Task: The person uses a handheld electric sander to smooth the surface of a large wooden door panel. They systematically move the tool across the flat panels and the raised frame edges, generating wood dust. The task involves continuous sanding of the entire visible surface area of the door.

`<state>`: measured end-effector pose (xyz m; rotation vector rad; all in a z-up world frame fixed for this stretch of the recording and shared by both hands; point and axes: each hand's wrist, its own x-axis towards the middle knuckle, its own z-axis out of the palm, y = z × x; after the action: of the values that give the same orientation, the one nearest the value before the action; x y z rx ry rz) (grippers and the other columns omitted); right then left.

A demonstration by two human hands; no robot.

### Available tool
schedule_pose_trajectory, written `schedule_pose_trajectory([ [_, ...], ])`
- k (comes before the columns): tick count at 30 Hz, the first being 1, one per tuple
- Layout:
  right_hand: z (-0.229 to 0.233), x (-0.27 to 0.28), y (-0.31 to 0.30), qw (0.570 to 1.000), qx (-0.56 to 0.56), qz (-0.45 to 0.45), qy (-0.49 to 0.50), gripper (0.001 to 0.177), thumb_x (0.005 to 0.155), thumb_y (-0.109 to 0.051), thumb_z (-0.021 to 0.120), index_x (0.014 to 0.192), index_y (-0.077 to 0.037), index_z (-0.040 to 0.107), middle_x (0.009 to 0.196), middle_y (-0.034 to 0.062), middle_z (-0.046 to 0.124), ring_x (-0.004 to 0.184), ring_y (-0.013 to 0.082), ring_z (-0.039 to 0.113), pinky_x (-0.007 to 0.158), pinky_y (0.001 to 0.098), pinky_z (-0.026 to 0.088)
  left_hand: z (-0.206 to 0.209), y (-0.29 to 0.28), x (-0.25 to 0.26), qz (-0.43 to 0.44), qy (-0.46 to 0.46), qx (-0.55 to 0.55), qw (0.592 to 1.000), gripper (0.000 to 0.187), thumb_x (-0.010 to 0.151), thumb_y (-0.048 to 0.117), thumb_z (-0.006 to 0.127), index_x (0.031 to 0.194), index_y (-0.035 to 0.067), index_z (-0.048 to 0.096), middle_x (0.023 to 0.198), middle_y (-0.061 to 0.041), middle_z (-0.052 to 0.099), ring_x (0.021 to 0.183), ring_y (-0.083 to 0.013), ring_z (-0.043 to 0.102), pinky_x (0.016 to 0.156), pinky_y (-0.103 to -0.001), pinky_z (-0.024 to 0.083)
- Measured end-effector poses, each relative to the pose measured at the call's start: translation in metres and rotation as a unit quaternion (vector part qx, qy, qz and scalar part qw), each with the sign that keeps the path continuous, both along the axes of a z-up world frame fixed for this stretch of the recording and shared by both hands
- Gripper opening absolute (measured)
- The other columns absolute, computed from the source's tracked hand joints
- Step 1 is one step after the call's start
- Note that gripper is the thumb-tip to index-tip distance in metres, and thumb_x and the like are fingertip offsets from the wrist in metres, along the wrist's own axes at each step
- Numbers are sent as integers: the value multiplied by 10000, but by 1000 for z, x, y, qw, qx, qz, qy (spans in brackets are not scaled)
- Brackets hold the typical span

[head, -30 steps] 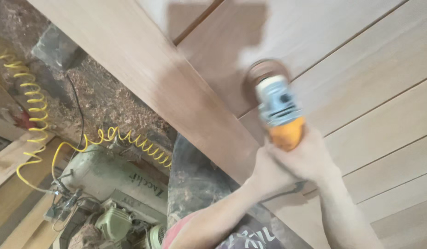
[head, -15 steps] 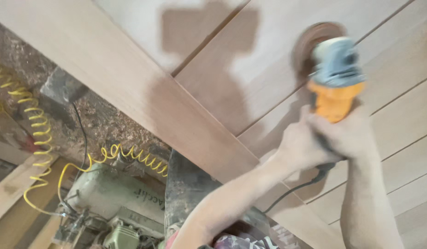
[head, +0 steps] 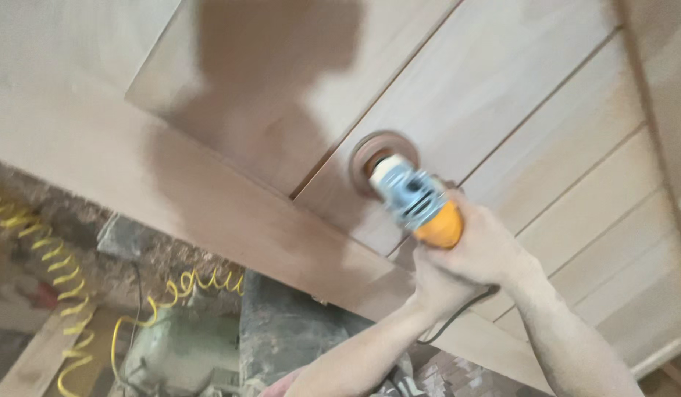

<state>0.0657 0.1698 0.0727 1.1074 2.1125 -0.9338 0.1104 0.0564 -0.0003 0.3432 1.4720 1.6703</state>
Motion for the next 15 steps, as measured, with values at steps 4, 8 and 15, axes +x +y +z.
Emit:
schedule_pose_trajectory([
  [4, -4, 20, 46, 987, 49, -141, 59, 571, 685, -257, 837, 1179, -29, 664, 1046, 124, 766, 970, 233, 754, 850, 376, 587, -9, 57, -21, -89, 9, -53, 995, 966, 648, 360, 891, 1424, 15, 430, 1191, -156, 718, 1061, -304, 745, 899, -401, 596],
  [8, -18, 35, 70, 971, 42, -194, 134, 570, 714, -264, 820, 1212, -29, 670, 1108, 114, 755, 997, 221, 730, 870, 361, 581, -19, 78, -31, -171, -18, -93, 981, 1066, 526, 330, 896, 1384, -11, 364, 1089, -157, 705, 960, -310, 743, 855, -399, 599],
  [15, -9, 15, 64, 994, 45, 1, 103, 986, 540, -209, 948, 1387, 0, 491, 1229, 270, 637, 1171, 450, 623, 930, 461, 498, 6, 67, -20, -30, -28, 8, 999, 651, 801, 53, 794, 1384, -8, 512, 1288, -120, 649, 1246, -258, 670, 1048, -394, 547],
])
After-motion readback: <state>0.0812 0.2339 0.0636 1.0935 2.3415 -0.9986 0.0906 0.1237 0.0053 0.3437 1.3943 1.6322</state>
